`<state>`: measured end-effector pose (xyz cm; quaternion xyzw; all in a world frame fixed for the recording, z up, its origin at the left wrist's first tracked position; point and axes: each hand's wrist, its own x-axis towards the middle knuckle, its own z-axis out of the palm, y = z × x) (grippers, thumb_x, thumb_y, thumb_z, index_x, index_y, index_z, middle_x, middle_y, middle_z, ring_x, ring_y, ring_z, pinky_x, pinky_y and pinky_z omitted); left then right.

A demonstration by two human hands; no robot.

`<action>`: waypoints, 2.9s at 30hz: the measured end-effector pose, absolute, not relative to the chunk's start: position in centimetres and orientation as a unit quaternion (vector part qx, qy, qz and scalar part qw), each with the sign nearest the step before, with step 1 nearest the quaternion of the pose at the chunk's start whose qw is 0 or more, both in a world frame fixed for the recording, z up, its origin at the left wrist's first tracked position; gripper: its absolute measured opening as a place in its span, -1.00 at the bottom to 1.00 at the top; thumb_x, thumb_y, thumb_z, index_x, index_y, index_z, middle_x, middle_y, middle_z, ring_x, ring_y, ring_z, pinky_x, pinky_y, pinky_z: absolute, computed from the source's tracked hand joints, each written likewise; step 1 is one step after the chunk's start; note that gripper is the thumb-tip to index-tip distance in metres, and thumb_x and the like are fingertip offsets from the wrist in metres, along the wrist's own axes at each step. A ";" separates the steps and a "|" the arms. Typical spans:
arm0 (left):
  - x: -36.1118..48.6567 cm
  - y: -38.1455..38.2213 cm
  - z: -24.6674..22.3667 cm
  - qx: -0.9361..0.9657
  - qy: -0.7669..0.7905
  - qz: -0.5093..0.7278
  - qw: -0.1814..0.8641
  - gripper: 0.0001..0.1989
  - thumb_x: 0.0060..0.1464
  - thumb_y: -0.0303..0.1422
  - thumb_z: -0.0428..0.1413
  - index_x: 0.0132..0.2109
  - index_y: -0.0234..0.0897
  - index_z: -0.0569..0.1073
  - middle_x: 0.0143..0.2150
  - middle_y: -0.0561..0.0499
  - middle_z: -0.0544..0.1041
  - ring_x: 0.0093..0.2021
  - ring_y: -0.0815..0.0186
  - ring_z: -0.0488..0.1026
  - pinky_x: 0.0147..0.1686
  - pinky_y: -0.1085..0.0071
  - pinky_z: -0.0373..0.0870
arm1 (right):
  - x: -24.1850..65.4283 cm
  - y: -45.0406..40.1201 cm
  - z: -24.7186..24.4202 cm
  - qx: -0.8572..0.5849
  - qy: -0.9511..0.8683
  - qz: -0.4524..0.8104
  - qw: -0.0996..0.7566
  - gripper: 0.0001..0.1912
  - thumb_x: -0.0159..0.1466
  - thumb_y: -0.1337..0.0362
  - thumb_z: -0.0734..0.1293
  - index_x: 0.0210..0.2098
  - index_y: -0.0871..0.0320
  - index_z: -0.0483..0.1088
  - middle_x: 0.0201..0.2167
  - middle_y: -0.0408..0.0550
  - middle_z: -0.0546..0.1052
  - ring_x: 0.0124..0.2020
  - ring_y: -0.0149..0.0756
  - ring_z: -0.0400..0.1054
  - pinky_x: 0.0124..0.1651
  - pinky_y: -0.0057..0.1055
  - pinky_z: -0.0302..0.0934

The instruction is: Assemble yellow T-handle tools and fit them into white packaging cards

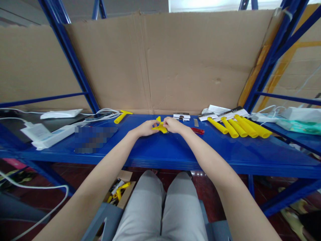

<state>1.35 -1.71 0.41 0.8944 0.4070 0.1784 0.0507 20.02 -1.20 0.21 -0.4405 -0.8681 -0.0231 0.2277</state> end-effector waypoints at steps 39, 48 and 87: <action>1.2 -1.6 0.6 0.894 0.414 0.160 0.057 -0.69 0.00 -0.41 0.11 -0.07 -0.38 0.45 -0.18 -0.08 0.51 -0.20 0.23 0.44 -0.19 0.37 0.32 | 21.1 -3.1 1.2 -0.385 -0.906 -0.010 0.176 -0.52 0.06 0.62 0.16 -0.23 0.15 0.59 -0.26 0.01 0.58 -0.26 -0.32 0.42 -0.08 -0.41 0.25; 1.2 -1.8 0.7 0.891 0.416 0.169 0.063 -0.58 -0.01 -0.41 0.12 0.05 -0.36 0.41 -0.19 -0.06 0.52 -0.22 0.24 0.45 -0.20 0.37 0.34 | 21.1 -3.2 1.3 -0.410 -0.885 0.001 0.223 -0.57 0.12 0.58 0.17 -0.19 0.15 0.56 -0.23 -0.01 0.57 -0.22 -0.32 0.42 -0.11 -0.41 0.25; 2.4 -2.4 0.2 0.927 0.360 0.094 -0.038 -0.46 0.10 -0.49 0.05 0.24 -0.10 0.31 0.10 -0.08 0.48 0.06 0.20 0.43 0.06 0.33 0.28 | 20.3 -3.5 0.8 -0.547 -0.543 0.509 0.382 -0.65 0.20 0.65 0.19 -0.05 0.30 0.24 -0.71 -0.27 0.29 -0.72 -0.51 0.15 -0.66 -0.59 0.12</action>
